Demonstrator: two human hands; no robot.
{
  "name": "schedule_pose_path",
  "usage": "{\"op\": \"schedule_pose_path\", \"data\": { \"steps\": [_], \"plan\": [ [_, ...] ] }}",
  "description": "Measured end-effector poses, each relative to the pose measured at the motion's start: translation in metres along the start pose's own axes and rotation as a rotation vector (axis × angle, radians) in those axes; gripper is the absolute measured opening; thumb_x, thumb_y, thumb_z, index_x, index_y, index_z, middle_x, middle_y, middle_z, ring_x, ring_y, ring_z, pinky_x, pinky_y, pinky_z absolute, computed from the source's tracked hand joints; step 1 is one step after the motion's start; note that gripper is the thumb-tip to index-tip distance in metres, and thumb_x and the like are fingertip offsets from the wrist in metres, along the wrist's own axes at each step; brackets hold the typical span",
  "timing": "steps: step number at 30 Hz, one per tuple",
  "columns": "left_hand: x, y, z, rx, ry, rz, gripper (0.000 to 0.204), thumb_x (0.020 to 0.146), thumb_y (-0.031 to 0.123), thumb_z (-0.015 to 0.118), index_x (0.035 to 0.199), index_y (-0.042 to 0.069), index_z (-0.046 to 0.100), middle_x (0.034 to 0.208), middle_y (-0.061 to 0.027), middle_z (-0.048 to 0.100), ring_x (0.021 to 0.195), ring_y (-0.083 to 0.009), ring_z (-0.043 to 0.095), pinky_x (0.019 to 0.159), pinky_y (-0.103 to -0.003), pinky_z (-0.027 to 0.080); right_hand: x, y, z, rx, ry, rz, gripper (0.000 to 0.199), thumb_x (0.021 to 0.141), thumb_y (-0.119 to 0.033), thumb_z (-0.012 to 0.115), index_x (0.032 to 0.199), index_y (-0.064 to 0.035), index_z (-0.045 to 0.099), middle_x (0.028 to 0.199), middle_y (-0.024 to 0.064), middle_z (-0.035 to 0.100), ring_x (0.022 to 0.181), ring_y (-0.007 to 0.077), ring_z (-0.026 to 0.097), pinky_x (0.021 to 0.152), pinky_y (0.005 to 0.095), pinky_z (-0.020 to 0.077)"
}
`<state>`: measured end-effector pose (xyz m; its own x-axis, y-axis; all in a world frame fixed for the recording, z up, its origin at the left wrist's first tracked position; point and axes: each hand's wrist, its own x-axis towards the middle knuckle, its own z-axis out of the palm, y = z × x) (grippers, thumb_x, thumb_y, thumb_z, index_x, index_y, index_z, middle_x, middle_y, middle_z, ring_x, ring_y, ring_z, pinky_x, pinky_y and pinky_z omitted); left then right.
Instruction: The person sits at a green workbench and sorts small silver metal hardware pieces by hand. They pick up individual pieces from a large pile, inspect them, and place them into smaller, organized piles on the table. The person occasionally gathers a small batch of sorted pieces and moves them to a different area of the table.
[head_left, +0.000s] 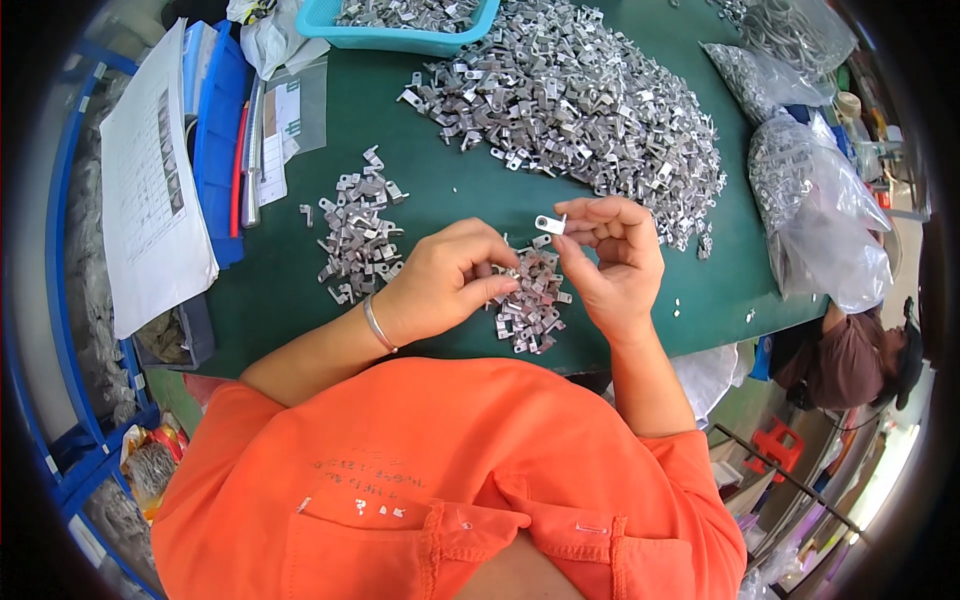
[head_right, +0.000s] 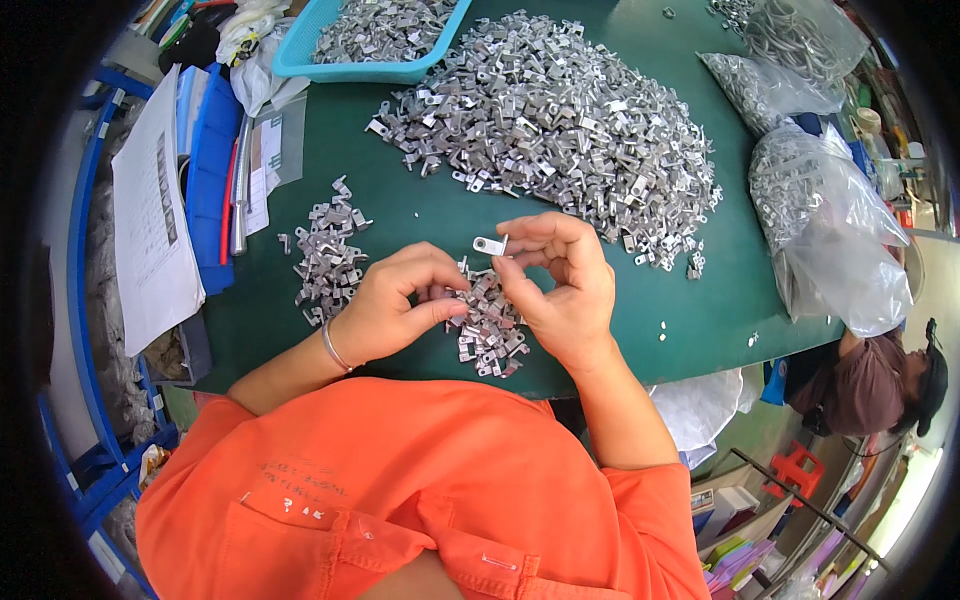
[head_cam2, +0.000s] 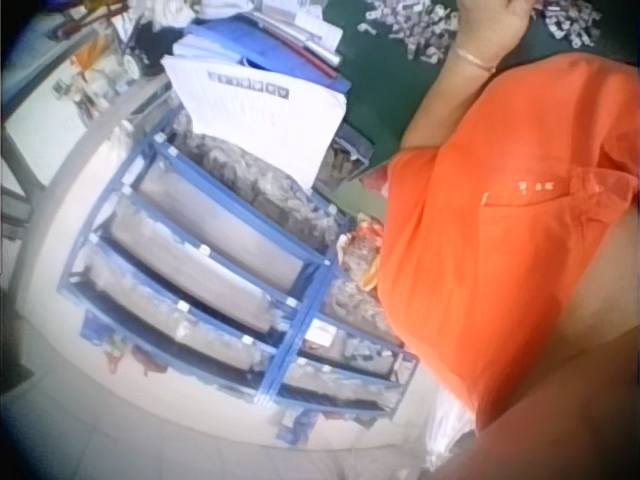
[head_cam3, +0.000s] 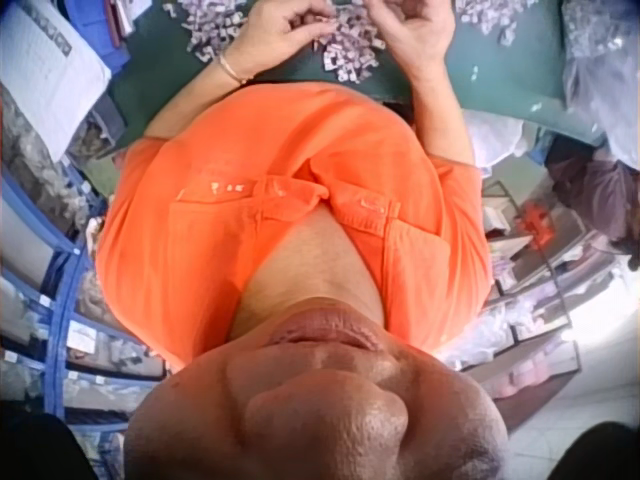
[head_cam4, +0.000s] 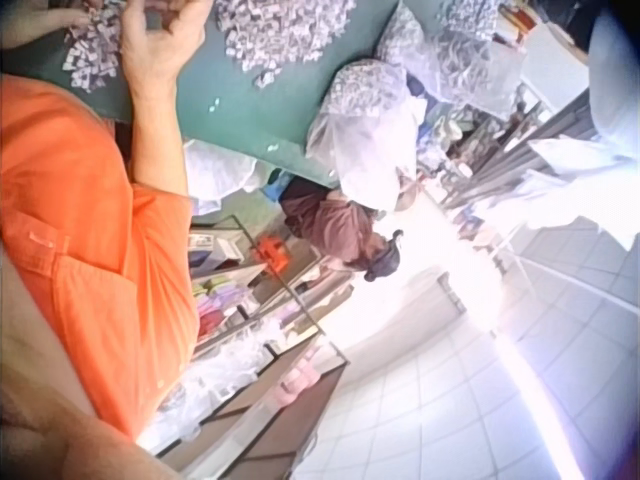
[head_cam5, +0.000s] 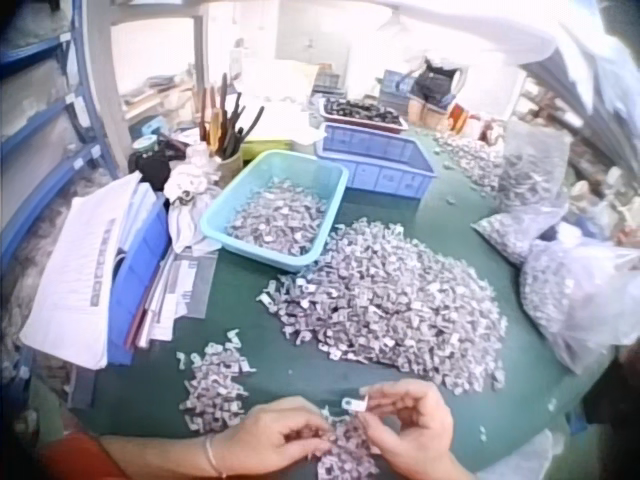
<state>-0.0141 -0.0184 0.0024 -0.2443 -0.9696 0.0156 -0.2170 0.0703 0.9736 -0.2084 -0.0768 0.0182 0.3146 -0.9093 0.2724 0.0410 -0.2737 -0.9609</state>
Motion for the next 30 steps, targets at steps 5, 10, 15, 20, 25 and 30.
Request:
{"op": "schedule_pose_path", "data": {
  "steps": [5,10,15,20,25,30],
  "plan": [
    [0.002,0.003,0.008,-0.634,0.147,-0.142,0.018,0.088,0.001,0.067,0.105,-0.003,0.061,0.096,-0.0070,0.065,0.079,-0.0095,0.064,0.070,-0.023,0.054,0.001,-0.006,0.003,-0.382,-0.313,-0.464,0.034,0.068,0.016,0.065,0.098,-0.0004,0.061,0.094,0.0124,0.066,0.087,0.0301,0.065,0.076,0.0377,0.0532],
    [0.005,-0.008,-0.027,-0.109,0.434,0.053,0.006,0.087,-0.003,0.064,0.093,-0.002,0.064,0.087,-0.0056,0.065,0.076,-0.0102,0.063,0.069,-0.023,0.052,0.025,0.010,0.003,-0.604,-0.202,-0.369,0.024,0.074,0.011,0.062,0.096,-0.0007,0.062,0.094,0.0137,0.064,0.084,0.0322,0.064,0.072,0.0377,0.0532],
    [0.003,-0.011,-0.078,0.510,0.574,-0.053,0.006,0.083,-0.003,0.066,0.088,-0.002,0.065,0.083,-0.0059,0.063,0.070,-0.0131,0.061,0.065,-0.024,0.049,0.046,0.033,0.000,-1.027,-0.118,-0.414,0.013,0.078,-0.002,0.068,0.090,-0.0039,0.065,0.083,0.0093,0.059,0.078,0.0292,0.058,0.067,0.0391,0.0483],
    [0.002,-0.018,-0.075,0.608,0.578,0.019,0.010,0.080,-0.003,0.068,0.090,-0.001,0.065,0.084,-0.0069,0.061,0.065,-0.0147,0.057,0.061,-0.025,0.047,0.042,0.034,0.000,-0.873,-0.079,-0.305,0.004,0.084,-0.004,0.065,0.088,-0.0038,0.064,0.081,0.0075,0.061,0.074,0.0242,0.059,0.061,0.0327,0.0469],
    [0.002,0.000,-0.043,0.160,0.517,0.019,0.011,0.084,-0.002,0.067,0.095,0.000,0.066,0.089,-0.0026,0.062,0.075,-0.0079,0.059,0.066,-0.020,0.047,0.036,0.008,-0.004,0.367,-0.072,0.742,0.013,0.095,-0.012,0.058,0.093,0.0008,0.061,0.080,0.0074,0.066,0.060,0.0105,0.059,0.051,0.0230,0.0457],
    [0.003,-0.001,-0.023,-0.214,0.357,-0.045,0.019,0.089,0.003,0.066,0.107,-0.001,0.063,0.091,-0.0046,0.065,0.079,-0.0080,0.062,0.070,-0.022,0.051,0.026,0.004,-0.003,0.647,-0.129,0.812,0.013,0.094,-0.011,0.060,0.093,0.0019,0.061,0.078,0.0084,0.066,0.059,0.0129,0.060,0.052,0.0225,0.0486]
  ]
}}
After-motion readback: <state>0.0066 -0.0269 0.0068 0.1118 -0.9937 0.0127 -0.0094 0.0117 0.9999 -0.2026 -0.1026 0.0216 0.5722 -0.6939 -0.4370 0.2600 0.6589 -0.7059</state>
